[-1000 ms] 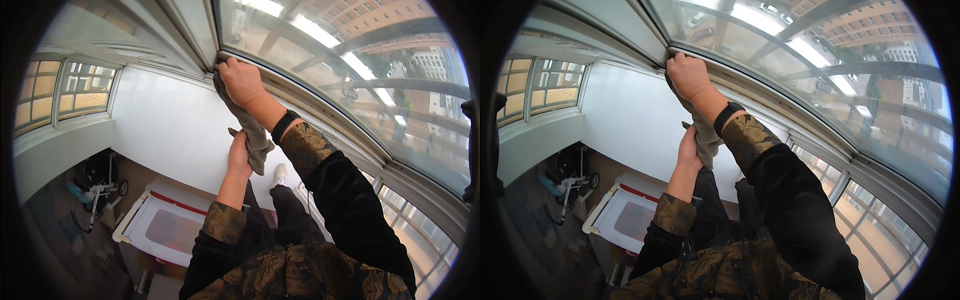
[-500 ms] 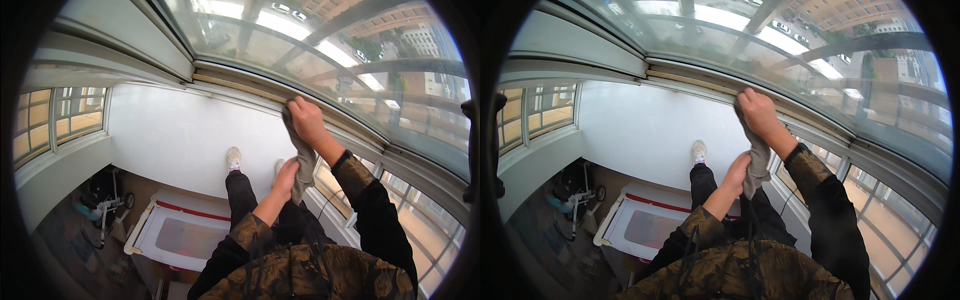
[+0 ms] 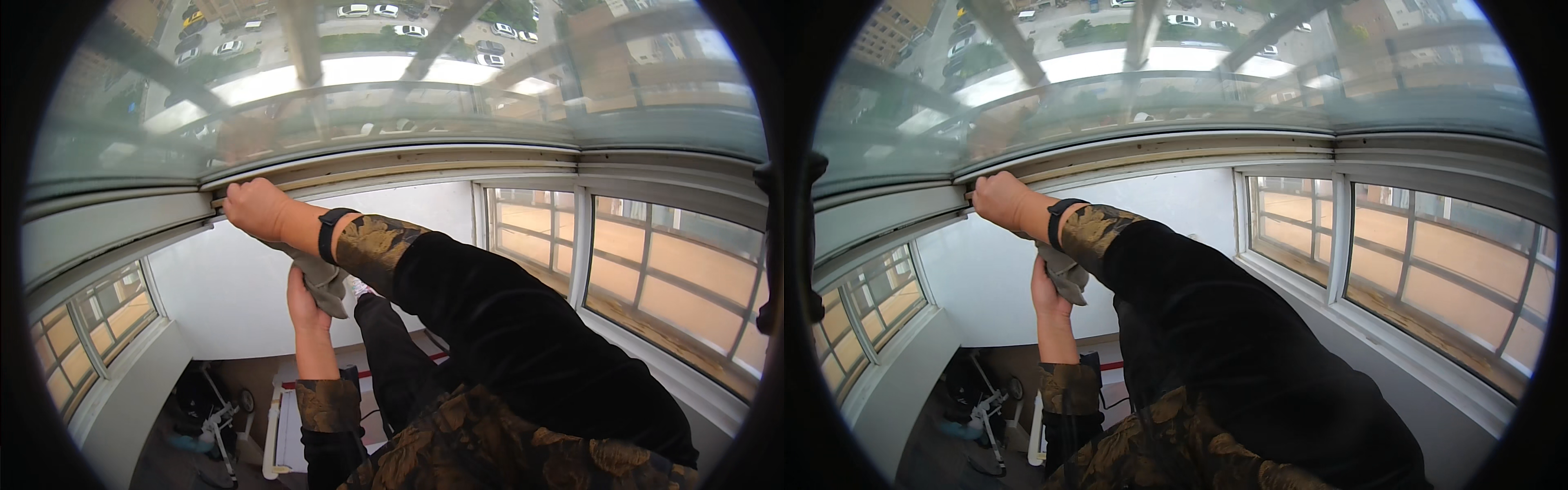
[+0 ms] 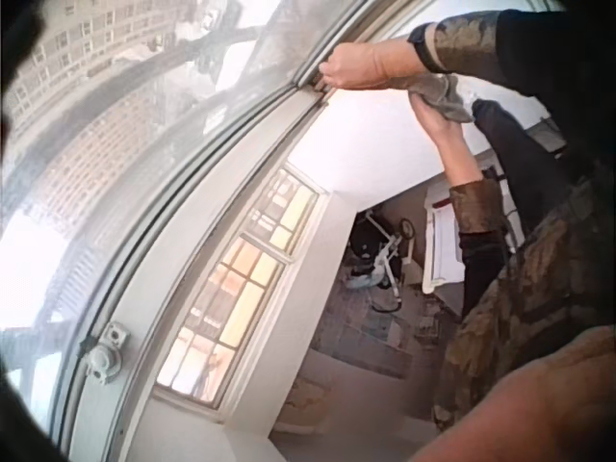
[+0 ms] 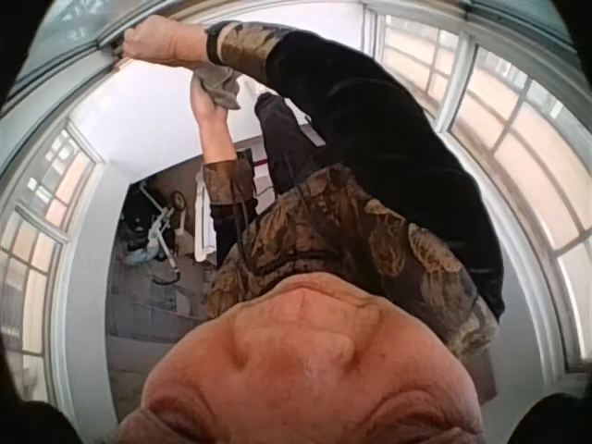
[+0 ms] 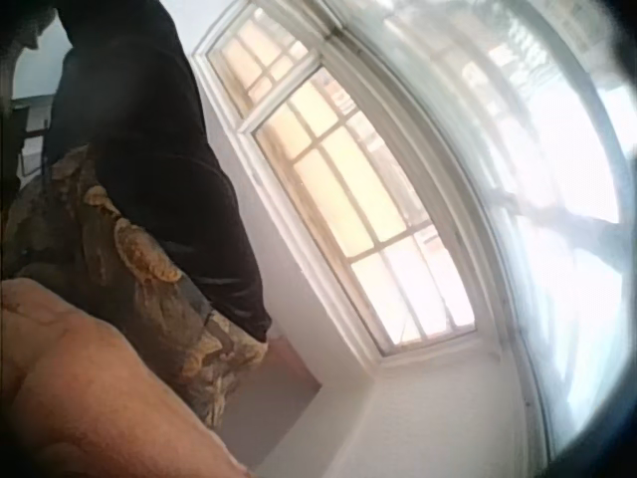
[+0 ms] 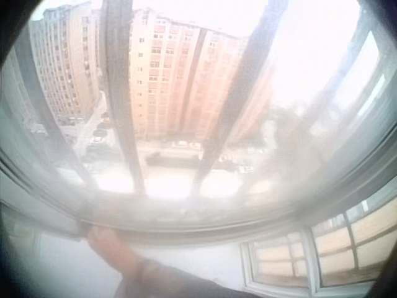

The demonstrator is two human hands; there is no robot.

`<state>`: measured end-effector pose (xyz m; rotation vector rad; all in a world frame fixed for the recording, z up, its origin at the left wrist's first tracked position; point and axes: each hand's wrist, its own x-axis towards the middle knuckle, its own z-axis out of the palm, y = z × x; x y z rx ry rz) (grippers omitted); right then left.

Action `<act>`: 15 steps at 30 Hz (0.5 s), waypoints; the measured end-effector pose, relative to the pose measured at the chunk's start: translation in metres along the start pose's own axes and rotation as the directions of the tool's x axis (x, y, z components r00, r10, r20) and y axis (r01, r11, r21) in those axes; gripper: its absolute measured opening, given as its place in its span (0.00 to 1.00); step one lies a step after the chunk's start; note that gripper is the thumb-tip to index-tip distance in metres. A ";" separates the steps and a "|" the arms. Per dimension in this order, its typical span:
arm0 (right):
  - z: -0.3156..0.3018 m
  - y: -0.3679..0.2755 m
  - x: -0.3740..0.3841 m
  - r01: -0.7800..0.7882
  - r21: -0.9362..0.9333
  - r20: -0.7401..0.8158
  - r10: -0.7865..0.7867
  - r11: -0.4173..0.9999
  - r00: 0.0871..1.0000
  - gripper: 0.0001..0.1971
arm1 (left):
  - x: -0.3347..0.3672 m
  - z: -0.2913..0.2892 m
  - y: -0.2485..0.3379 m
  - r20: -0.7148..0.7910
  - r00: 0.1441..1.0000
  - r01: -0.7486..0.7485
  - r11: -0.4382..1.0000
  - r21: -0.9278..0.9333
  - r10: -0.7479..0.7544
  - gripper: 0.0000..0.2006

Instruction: The person wipes the window frame and glass with a cloth, moving along the top and side edges of a large window. They repeatedly fold and reposition the cloth while cleaning different sections of the frame and pane.

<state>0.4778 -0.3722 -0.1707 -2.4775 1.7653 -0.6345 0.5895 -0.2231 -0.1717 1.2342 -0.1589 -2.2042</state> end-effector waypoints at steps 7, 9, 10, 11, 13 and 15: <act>-0.101 0.105 -0.167 -0.071 -0.046 0.012 0.071 0.996 0.997 0.02 | -0.006 0.095 -0.140 0.102 0.941 0.303 0.936 0.178 -0.324 0.19; -0.133 0.137 -0.225 -0.153 -0.028 -0.035 0.152 0.988 0.988 0.03 | -0.002 0.123 -0.188 0.135 0.909 0.362 0.908 0.209 -0.393 0.18; -0.150 0.152 -0.252 -0.190 -0.058 -0.029 0.189 0.980 0.982 0.03 | -0.004 0.138 -0.214 0.159 0.904 0.345 0.897 0.277 -0.396 0.22; -0.167 0.166 -0.278 -0.244 -0.105 -0.021 0.243 0.964 0.970 0.04 | -0.006 0.153 -0.239 0.179 0.907 0.328 0.906 0.269 -0.382 0.21; -0.200 0.194 -0.330 -0.340 -0.155 -0.031 0.339 0.928 0.940 0.03 | -0.012 0.180 -0.280 0.183 0.892 0.343 0.882 0.323 -0.414 0.20; -0.228 0.221 -0.382 -0.436 -0.216 -0.021 0.443 0.873 0.896 0.04 | -0.020 0.205 -0.310 0.180 0.852 0.410 0.841 0.354 -0.491 0.19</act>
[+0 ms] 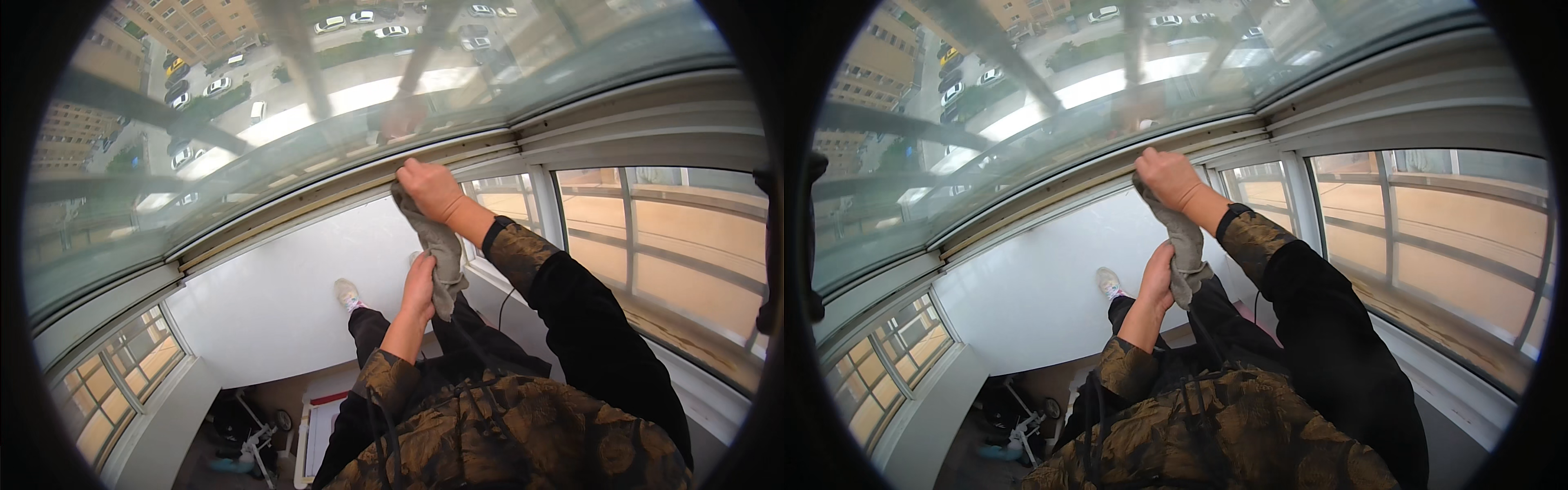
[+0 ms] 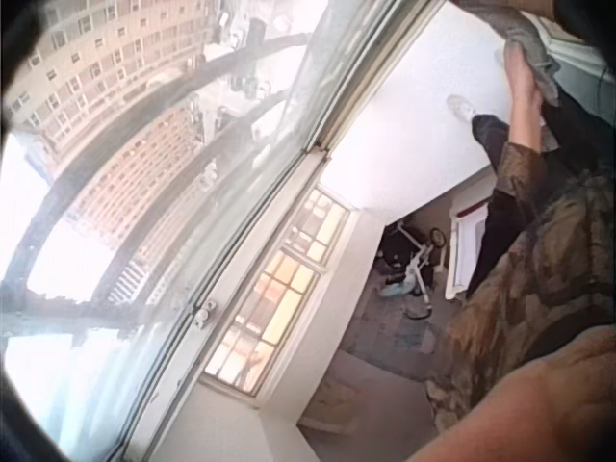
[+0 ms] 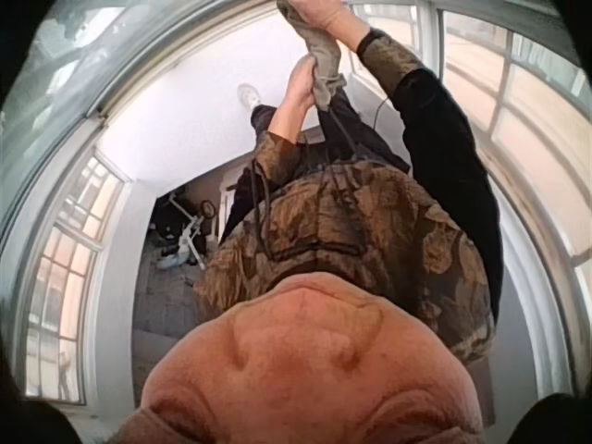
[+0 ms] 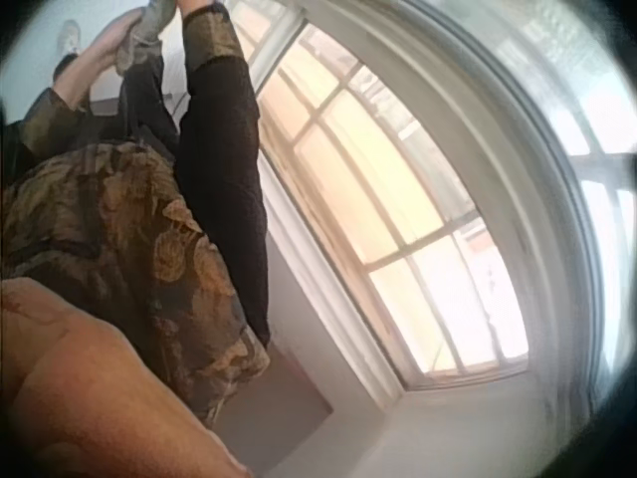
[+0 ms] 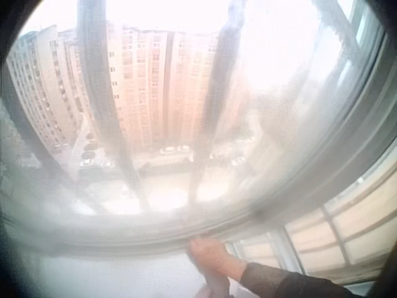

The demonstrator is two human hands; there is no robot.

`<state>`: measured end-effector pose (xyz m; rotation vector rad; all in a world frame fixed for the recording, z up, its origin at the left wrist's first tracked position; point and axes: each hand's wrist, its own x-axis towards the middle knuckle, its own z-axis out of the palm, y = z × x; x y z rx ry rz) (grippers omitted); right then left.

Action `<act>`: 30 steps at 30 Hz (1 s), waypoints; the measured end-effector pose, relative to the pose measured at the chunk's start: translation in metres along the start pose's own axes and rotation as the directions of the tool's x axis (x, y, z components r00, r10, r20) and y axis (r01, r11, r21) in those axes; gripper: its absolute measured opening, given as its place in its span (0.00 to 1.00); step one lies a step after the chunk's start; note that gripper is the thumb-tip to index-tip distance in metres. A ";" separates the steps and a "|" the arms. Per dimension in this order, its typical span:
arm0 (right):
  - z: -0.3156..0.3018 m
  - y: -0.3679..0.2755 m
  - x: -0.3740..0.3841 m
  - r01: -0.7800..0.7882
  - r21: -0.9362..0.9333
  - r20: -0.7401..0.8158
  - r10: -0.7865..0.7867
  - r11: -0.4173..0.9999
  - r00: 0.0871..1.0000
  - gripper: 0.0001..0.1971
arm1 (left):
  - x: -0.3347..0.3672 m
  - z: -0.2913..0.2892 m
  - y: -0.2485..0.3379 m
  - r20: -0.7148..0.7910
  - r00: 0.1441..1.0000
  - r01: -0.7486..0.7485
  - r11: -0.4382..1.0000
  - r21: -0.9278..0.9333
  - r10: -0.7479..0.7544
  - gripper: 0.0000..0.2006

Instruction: The person wipes the window frame and glass with a cloth, moving along the top and side edges of a large window. They repeatedly fold and reposition the cloth while cleaning different sections of the frame and pane.

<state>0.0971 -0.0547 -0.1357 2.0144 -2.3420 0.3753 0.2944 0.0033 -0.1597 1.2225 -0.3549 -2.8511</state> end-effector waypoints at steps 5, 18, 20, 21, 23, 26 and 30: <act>-0.012 0.097 -0.065 -0.307 -0.083 -0.077 0.301 0.948 0.951 0.03 | 0.028 0.067 -0.023 0.086 0.990 0.108 0.991 0.084 -0.115 0.19; -0.017 0.026 -0.020 -0.385 0.044 0.000 0.385 0.922 0.923 0.04 | -0.005 0.017 0.017 -0.049 0.999 0.001 0.999 0.050 0.002 0.21; -0.025 0.051 -0.031 -0.568 -0.015 0.065 0.568 0.823 0.821 0.04 | -0.004 0.017 0.022 -0.098 0.995 -0.001 0.999 0.039 0.005 0.22; -0.026 0.062 -0.038 -0.633 -0.032 -0.006 0.633 0.774 0.774 0.04 | -0.004 0.019 0.023 -0.036 0.999 -0.025 0.998 0.049 0.027 0.22; -0.014 0.067 -0.044 -0.597 -0.030 -0.163 0.585 0.802 0.794 0.04 | 0.000 0.028 0.024 0.043 0.999 -0.022 0.997 0.069 0.019 0.22; 0.003 0.058 -0.045 -0.537 0.049 -0.078 0.540 0.842 0.838 0.04 | -0.001 0.038 0.026 0.065 0.997 0.029 0.992 0.125 -0.037 0.22; -0.009 0.070 -0.045 -0.541 0.040 -0.054 0.543 0.840 0.838 0.03 | -0.007 0.039 0.036 0.027 1.000 0.011 0.991 0.131 -0.015 0.22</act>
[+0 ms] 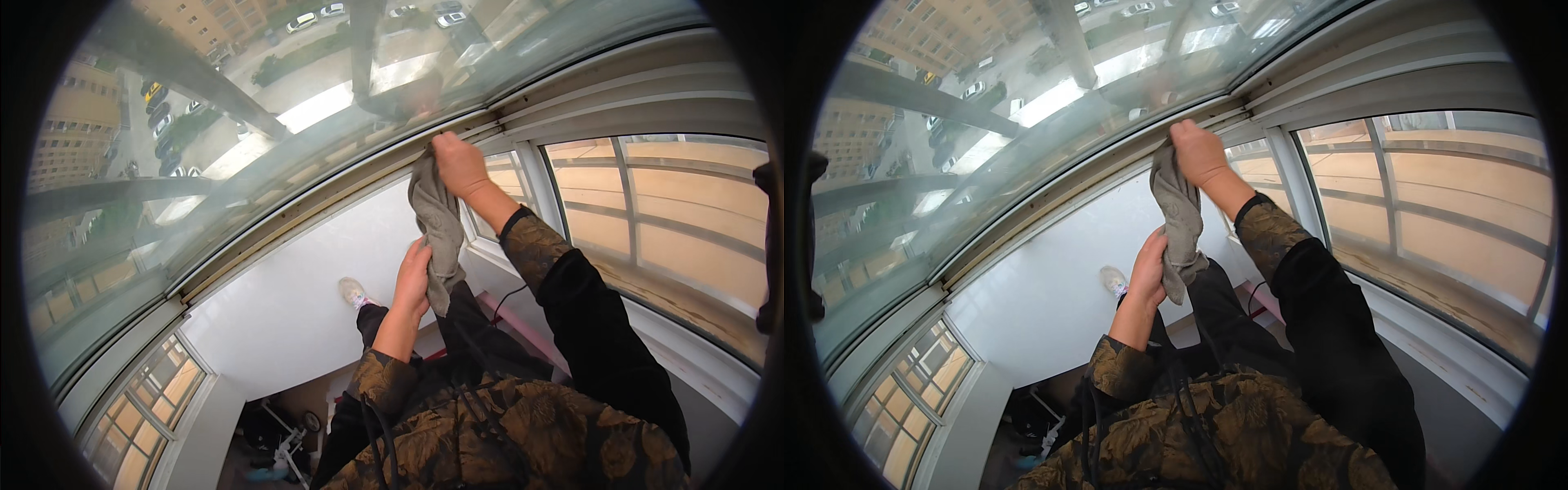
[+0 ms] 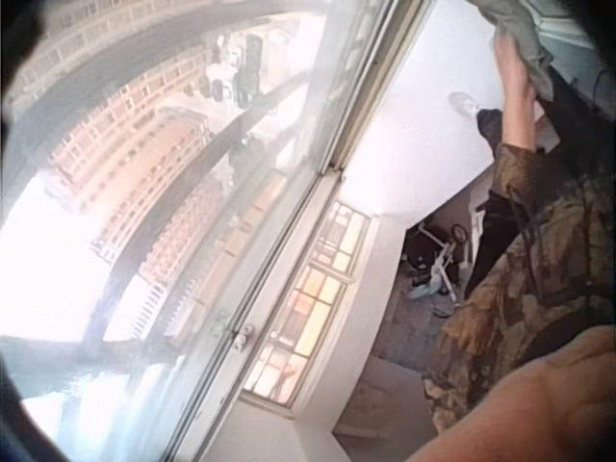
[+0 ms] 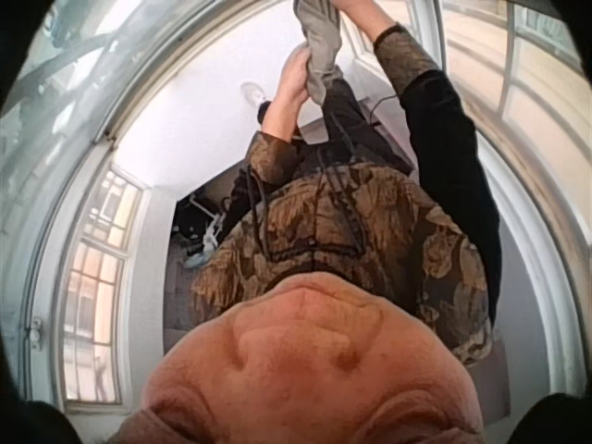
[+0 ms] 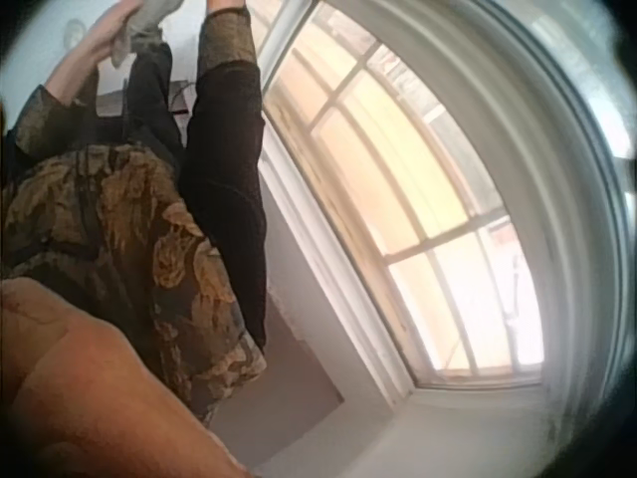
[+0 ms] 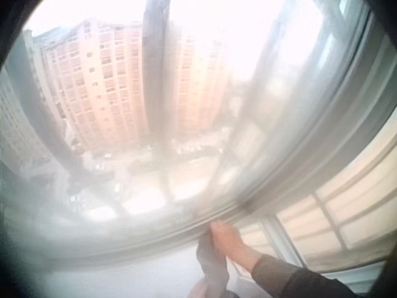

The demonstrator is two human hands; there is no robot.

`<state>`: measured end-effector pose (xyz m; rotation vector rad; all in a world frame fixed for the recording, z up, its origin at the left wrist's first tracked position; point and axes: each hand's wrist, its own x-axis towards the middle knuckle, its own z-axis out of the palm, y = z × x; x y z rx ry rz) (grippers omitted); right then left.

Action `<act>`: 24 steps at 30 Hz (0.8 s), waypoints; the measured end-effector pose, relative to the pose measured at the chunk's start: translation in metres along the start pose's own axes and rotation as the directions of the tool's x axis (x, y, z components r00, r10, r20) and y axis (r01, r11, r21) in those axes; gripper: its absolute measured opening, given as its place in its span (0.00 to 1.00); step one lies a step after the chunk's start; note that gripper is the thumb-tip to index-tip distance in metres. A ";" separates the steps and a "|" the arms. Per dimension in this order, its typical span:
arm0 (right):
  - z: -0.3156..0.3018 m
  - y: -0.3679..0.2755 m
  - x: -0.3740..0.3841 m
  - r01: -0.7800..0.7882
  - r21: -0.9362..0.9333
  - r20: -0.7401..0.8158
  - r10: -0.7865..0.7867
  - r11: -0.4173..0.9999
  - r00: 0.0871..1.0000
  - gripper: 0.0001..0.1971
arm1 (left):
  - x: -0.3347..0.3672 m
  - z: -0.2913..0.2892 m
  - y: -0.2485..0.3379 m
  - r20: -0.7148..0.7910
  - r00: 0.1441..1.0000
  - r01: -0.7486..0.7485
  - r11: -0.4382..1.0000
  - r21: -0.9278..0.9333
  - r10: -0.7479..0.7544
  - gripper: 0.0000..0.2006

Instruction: The person wipes the window frame and glass with a cloth, moving along the top and side edges of a large window. They repeatedly fold and reposition the cloth while cleaning different sections of the frame and pane.

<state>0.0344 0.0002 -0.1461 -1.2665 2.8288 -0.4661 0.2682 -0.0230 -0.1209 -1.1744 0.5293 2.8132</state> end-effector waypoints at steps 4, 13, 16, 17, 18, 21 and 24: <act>-0.012 0.020 0.004 -0.097 -0.092 -0.101 0.088 0.991 0.991 0.03 | 0.008 0.001 0.004 0.017 1.000 -0.015 0.998 -0.062 0.016 0.23; 0.029 -0.068 -0.023 -0.268 0.802 0.246 0.113 0.534 0.963 0.05 | -0.018 -0.027 0.016 -0.092 0.995 -0.021 0.998 0.058 0.027 0.23; -0.006 -0.055 -0.044 -0.530 0.832 0.550 0.111 -0.166 0.828 0.07 | -0.040 -0.049 0.019 -0.099 0.994 -0.052 0.998 0.037 0.056 0.21; -0.014 -0.054 -0.054 -0.587 0.729 0.659 0.130 -0.351 0.741 0.06 | -0.047 -0.056 0.020 -0.097 0.993 -0.060 0.998 0.034 0.063 0.21; -0.021 -0.054 -0.062 -0.535 0.725 0.621 0.077 -0.434 0.780 0.06 | -0.055 -0.064 0.020 -0.111 0.990 -0.077 0.995 0.056 0.083 0.21; -0.033 -0.059 -0.078 -0.479 0.653 0.572 -0.033 -0.586 0.820 0.07 | -0.075 -0.086 0.022 -0.131 0.983 -0.116 0.990 0.081 0.126 0.21; -0.042 -0.073 -0.084 -0.463 0.644 0.500 -0.123 -0.609 0.857 0.06 | -0.086 -0.101 0.024 -0.244 0.949 -0.178 0.978 0.104 0.199 0.22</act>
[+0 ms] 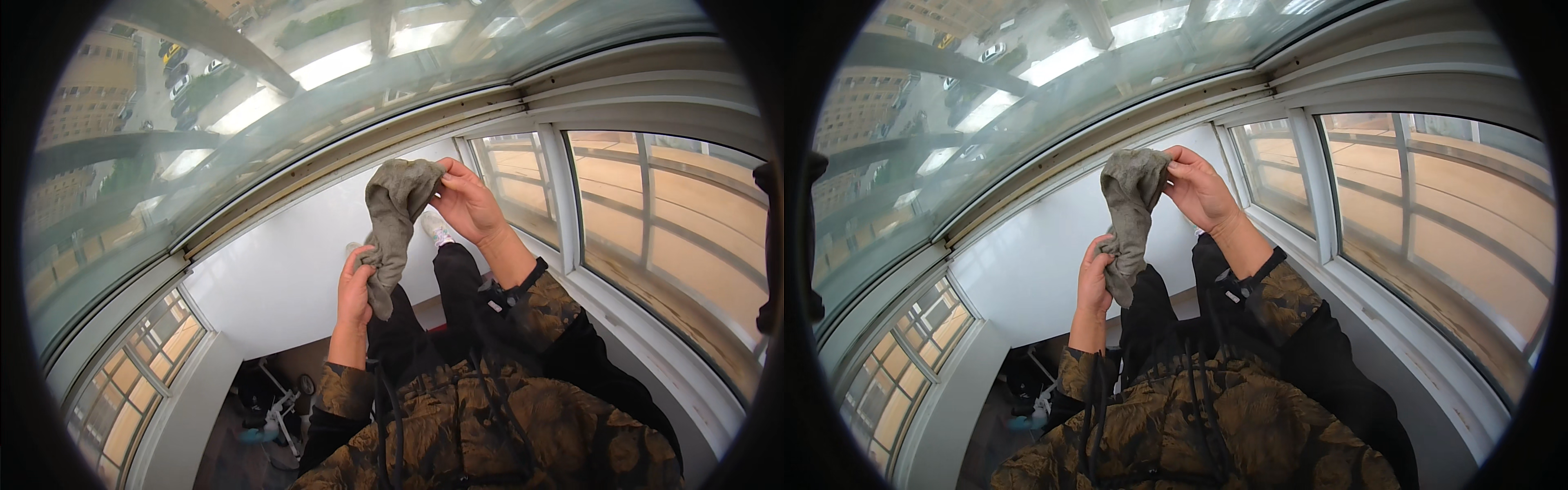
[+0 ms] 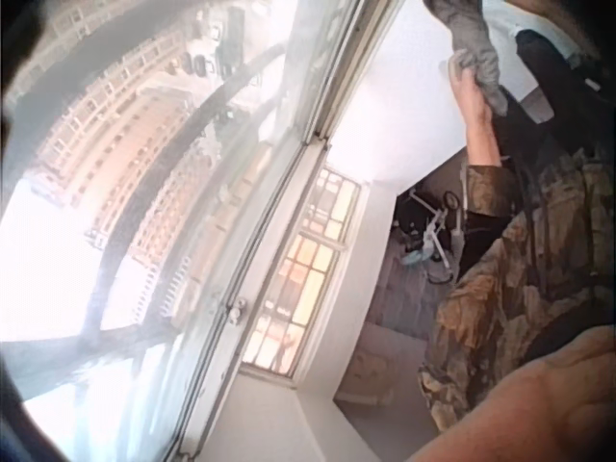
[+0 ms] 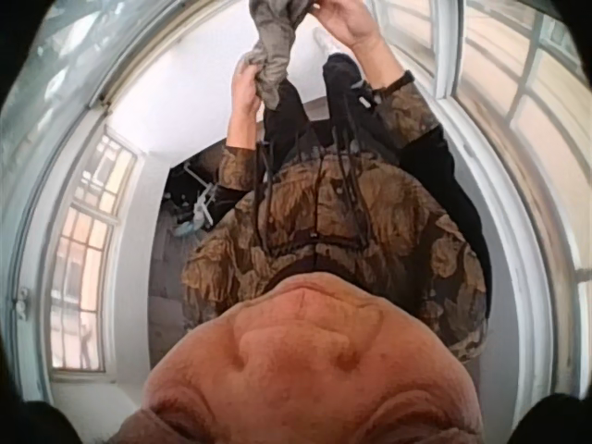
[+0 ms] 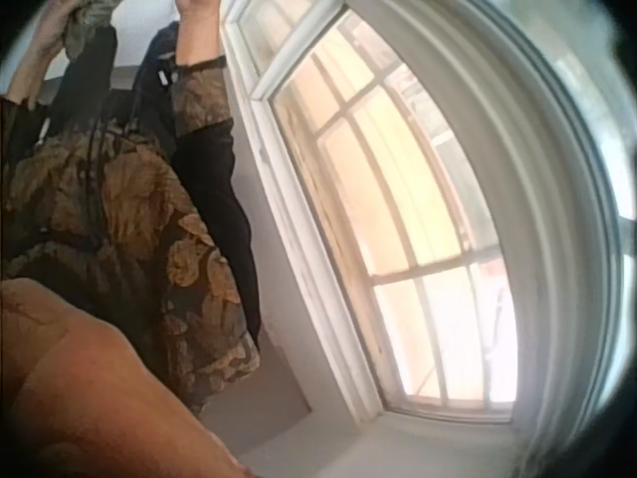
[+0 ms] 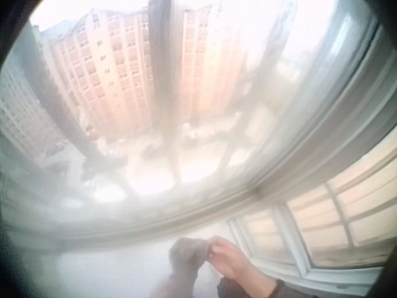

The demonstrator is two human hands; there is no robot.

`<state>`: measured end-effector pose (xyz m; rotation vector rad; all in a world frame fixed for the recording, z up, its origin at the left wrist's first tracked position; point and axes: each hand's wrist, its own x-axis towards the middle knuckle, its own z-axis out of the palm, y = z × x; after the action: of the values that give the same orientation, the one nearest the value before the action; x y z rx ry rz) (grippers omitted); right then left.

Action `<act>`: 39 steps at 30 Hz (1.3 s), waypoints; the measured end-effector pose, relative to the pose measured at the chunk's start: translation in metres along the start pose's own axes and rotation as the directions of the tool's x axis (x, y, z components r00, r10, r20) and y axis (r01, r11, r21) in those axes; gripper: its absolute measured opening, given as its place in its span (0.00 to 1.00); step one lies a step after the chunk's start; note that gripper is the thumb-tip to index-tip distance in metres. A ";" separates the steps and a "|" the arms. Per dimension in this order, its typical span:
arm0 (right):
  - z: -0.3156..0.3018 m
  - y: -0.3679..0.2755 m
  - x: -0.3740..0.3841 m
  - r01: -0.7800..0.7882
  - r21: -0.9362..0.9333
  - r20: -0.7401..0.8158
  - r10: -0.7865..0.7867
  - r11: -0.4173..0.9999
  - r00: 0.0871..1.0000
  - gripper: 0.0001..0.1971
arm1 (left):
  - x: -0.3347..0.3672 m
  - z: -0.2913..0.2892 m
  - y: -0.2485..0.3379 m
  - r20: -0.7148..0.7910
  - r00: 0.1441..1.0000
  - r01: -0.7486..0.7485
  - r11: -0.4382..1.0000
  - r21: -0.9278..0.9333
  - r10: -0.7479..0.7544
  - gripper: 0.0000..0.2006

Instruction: The person wipes the window frame and glass with a cloth, moving along the top and side edges of a large window. They repeatedly fold and reposition the cloth while cleaning different sections of the frame and pane.

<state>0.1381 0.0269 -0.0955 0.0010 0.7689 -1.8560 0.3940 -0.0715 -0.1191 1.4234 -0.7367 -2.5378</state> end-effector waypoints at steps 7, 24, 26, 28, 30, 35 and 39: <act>0.042 0.012 -0.019 -0.002 -0.250 0.110 0.030 0.968 0.994 0.08 | -0.016 0.010 0.030 -0.041 0.943 -0.309 0.913 0.266 0.331 0.36; 0.064 0.032 -0.035 -0.047 -0.567 -0.150 -0.047 0.822 0.988 0.06 | -0.030 0.006 0.041 0.154 0.921 -0.387 0.891 0.237 0.359 0.05; 0.059 0.038 -0.038 -0.134 -0.552 -0.265 -0.021 0.823 0.964 0.08 | -0.035 0.002 0.041 0.170 0.928 -0.363 0.905 0.220 0.331 0.04; 0.056 0.042 -0.040 -0.121 -0.518 -0.235 -0.004 0.847 0.972 0.08 | -0.039 0.001 0.039 0.182 0.933 -0.343 0.920 0.189 0.310 0.03; 0.054 0.042 -0.042 -0.125 -0.487 -0.238 0.007 0.864 0.971 0.08 | -0.041 0.003 0.036 0.192 0.919 -0.379 0.903 0.201 0.343 0.03; 0.054 0.034 -0.048 -0.119 -0.512 -0.199 0.017 0.851 0.980 0.14 | -0.047 0.012 0.029 0.155 0.904 -0.422 0.890 0.171 0.399 0.04; 0.055 0.027 -0.060 -0.023 -0.726 -0.054 -0.023 0.688 0.998 0.25 | -0.051 0.014 0.029 0.138 0.878 -0.477 0.863 0.168 0.459 0.05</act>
<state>0.2053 0.0429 -0.0446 -0.4595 1.5114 -1.4329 0.4066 -0.0742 -0.0599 1.0105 -1.2132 -2.2024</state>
